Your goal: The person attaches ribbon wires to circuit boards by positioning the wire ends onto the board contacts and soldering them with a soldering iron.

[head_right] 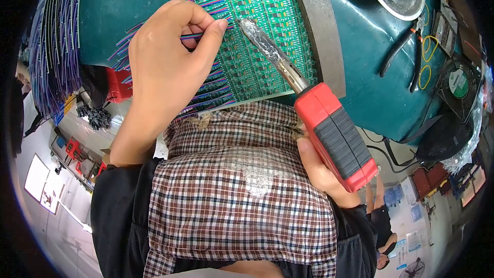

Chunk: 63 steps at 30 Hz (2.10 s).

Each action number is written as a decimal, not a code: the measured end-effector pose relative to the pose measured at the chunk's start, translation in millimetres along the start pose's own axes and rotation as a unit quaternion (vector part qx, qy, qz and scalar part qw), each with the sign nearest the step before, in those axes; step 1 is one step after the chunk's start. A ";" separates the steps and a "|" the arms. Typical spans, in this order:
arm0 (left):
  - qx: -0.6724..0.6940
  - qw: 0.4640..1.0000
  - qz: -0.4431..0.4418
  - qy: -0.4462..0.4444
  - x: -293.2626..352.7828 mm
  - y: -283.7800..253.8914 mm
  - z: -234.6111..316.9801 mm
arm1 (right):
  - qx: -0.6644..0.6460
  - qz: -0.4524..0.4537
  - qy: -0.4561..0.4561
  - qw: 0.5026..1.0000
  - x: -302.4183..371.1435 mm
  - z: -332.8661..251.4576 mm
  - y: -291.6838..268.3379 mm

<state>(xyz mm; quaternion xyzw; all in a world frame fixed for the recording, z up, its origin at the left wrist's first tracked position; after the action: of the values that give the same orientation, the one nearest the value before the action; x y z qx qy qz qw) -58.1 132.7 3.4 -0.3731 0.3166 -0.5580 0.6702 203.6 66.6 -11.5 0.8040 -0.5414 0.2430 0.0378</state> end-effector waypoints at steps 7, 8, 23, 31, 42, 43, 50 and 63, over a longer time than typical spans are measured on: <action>0.007 1.000 0.008 0.006 0.8 0.4 0.9 | 0.027 -0.042 0.005 0.999 -6.0 -4.5 5.9; 0.005 1.000 0.009 0.006 0.8 0.6 1.1 | 0.031 -0.039 -0.014 0.999 -7.1 -7.6 6.2; -0.004 1.000 0.012 0.013 1.1 0.6 3.2 | 0.028 -0.019 -0.010 0.999 -3.1 -6.9 1.9; -0.013 1.000 0.009 0.012 1.4 1.0 3.0 | 0.013 -0.021 0.000 1.000 -3.0 -5.4 3.6; -0.010 1.000 0.017 0.019 2.5 -0.2 4.0 | 0.029 -0.037 -0.004 0.999 -3.7 -5.4 -1.5; -0.011 1.000 0.017 0.019 2.5 0.0 4.1 | 0.029 -0.037 -0.004 0.999 -3.8 -5.7 -1.8; -0.023 0.999 0.020 0.025 2.6 -0.8 5.6 | 0.042 -0.030 0.018 0.999 2.0 -2.0 -2.4; -0.035 0.997 0.039 0.053 5.6 -1.4 8.9 | 0.012 -0.040 0.013 0.999 -2.0 -2.9 3.1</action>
<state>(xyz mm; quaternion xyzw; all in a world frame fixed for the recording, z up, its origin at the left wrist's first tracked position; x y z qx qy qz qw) -50.3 128.3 9.2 -0.3532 0.3856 -0.5390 0.6603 199.2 68.0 -10.4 0.8224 -0.5050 0.2580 0.0449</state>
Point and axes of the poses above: each hand's wrist, its own x-axis away from the middle knuckle, its own y-axis out of the palm, z = x × y, the point moved 9 cm from there along -x, towards the middle knuckle, and after that the axes turned 2 degrees about -x, right-handed, at the moved point
